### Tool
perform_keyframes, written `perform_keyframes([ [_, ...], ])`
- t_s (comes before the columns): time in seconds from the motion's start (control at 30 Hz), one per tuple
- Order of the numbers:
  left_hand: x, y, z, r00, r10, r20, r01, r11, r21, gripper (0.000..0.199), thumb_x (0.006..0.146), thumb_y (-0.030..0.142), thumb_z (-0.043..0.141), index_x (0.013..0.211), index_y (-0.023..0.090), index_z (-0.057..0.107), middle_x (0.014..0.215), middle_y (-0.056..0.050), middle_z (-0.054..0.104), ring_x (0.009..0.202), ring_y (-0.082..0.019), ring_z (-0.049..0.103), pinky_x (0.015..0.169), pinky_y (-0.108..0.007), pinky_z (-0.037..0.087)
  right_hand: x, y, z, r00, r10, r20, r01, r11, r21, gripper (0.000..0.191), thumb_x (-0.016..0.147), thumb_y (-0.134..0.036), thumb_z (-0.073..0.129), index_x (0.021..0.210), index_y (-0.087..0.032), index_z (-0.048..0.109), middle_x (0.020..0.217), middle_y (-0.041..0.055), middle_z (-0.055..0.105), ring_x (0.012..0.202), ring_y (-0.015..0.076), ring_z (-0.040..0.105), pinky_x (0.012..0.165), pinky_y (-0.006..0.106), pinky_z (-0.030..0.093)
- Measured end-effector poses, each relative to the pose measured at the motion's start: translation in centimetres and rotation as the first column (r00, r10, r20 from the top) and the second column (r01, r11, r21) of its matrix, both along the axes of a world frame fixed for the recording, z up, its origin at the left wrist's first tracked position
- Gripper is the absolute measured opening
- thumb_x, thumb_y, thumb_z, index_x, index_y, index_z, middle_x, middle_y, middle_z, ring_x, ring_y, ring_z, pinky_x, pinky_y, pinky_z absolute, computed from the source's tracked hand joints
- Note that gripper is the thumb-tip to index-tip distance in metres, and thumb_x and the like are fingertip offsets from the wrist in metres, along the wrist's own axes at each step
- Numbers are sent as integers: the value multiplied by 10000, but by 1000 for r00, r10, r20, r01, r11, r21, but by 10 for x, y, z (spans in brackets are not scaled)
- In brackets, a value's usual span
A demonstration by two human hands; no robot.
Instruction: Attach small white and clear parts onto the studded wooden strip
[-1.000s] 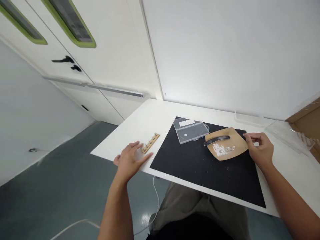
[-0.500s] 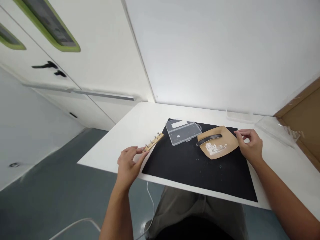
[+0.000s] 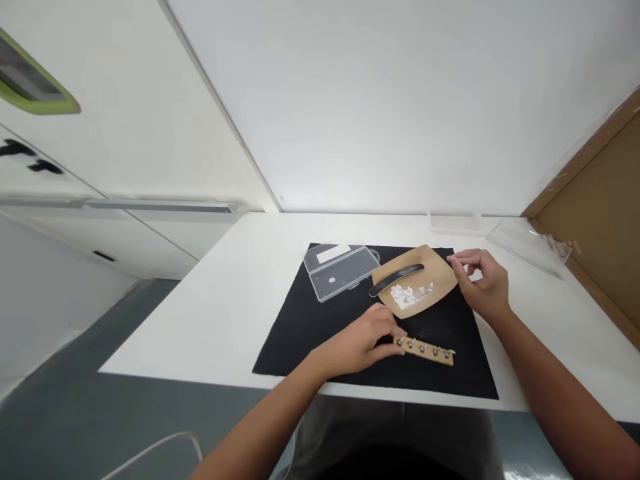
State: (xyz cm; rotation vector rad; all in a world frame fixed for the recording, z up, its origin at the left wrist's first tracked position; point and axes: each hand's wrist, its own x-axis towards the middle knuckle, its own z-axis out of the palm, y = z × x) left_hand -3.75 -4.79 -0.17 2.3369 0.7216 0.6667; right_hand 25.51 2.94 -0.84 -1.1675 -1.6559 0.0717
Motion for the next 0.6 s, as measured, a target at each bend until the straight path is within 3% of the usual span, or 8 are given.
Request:
perform_keyframes([
  [0.17, 11, 42, -10, 988, 141, -59, -130, 979, 159, 229, 1009, 310, 661, 1176, 169, 728, 1024, -113, 666, 1127, -267, 599, 1016, -426, 521, 2, 1, 0, 1000, 4, 13, -4, 1000, 22, 153, 968, -369, 716, 877, -263, 653, 996, 24, 780, 635, 164, 577, 576, 359, 503],
  [0.27, 17, 64, -10, 982, 145, -122, -123, 977, 174, 239, 972, 348, 718, 1123, 168, 759, 955, -97, 687, 1088, -271, 593, 993, -424, 512, 2, 0, -1, 999, 48, 7, -48, 998, 27, 140, 968, -347, 725, 884, -266, 648, 1011, 30, 784, 654, 166, 610, 575, 357, 512],
  [0.37, 19, 77, -14, 987, 101, -129, -80, 984, 159, 287, 948, 401, 751, 1126, 178, 780, 933, -93, 707, 1038, -264, 588, 956, -411, 506, -3, -4, 0, 978, 205, 29, -206, 978, 29, 111, 967, -270, 728, 895, -263, 643, 1020, 46, 790, 795, 201, 700, 578, 345, 531],
  [0.47, 18, 79, -21, 990, 113, -79, -96, 977, 190, 301, 951, 426, 747, 1133, 190, 790, 917, -89, 711, 986, -251, 587, 939, -407, 494, -13, -9, 3, 916, 388, 107, -390, 921, 6, 135, 960, -172, 719, 912, -261, 630, 1057, 45, 783, 946, 213, 730, 696, 356, 590],
  [0.6, 18, 73, -27, 988, 121, -100, -100, 976, 193, 252, 927, 430, 776, 1054, 215, 805, 915, -69, 709, 1018, -252, 579, 957, -408, 474, -29, -16, 5, 810, 530, 250, -532, 844, -67, 162, 954, -112, 707, 936, -254, 632, 1066, 33, 773, 944, 197, 722, 799, 371, 593],
])
